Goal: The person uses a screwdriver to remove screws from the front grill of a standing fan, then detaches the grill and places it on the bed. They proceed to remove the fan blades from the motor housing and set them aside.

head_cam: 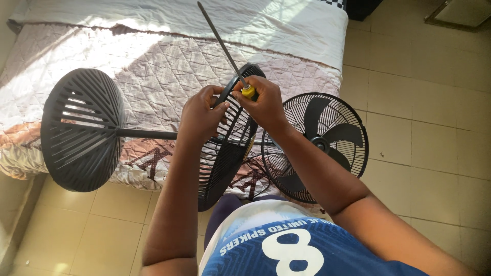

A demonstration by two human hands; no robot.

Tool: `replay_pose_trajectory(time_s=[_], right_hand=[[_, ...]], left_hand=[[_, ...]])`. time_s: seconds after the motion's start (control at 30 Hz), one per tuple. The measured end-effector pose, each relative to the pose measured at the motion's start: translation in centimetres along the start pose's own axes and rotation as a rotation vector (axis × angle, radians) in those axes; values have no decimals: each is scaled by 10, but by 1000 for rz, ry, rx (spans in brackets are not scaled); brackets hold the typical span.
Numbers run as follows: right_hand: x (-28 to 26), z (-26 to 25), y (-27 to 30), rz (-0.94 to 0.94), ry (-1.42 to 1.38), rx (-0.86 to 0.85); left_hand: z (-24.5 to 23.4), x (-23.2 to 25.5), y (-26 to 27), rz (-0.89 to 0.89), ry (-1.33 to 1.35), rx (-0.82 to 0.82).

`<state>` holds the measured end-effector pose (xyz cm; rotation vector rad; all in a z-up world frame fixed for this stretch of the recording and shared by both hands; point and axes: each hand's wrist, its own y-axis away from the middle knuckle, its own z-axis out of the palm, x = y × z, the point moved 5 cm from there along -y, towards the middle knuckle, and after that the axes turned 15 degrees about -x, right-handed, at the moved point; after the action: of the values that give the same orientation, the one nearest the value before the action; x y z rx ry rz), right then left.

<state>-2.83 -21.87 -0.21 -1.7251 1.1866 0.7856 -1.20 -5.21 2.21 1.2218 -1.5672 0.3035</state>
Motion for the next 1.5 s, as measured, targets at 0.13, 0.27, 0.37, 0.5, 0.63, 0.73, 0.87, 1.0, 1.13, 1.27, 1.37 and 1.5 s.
replay_pose_trajectory(time_s=[0.13, 0.27, 0.37, 0.5, 0.63, 0.73, 0.87, 1.0, 1.13, 1.27, 1.37, 1.5], right_hand=[[-5, 0, 8, -121, 166, 50], [-6, 1, 11, -157, 267, 59], [-3, 0, 16, -155, 228, 39], [20, -1, 25, -28, -2, -28], [92, -3, 38, 308, -473, -77], [160, -1, 41, 452, -545, -65], [252, 18, 50, 586, -454, -20], [320, 49, 54, 660, -310, -73], [359, 83, 49, 750, -210, -152], [380, 108, 33, 748, -133, -156], [392, 120, 26, 769, -203, -142], [393, 118, 25, 743, -228, -161]], left_hand=[[6, 0, -2, -40, -49, -7], [13, -1, -2, -57, -57, -17], [16, -3, -1, -82, -63, -18], [12, -14, 4, -96, -32, -8], [6, -35, 11, -67, 46, 7], [4, -61, 17, -120, 66, -10], [6, -95, 34, -80, 131, -42], [13, -116, 51, -23, 138, -104], [13, -128, 65, -230, -112, -87], [6, -117, 72, -149, -211, -29], [6, -121, 81, -267, -143, -51], [10, -121, 89, -229, 48, -57]])
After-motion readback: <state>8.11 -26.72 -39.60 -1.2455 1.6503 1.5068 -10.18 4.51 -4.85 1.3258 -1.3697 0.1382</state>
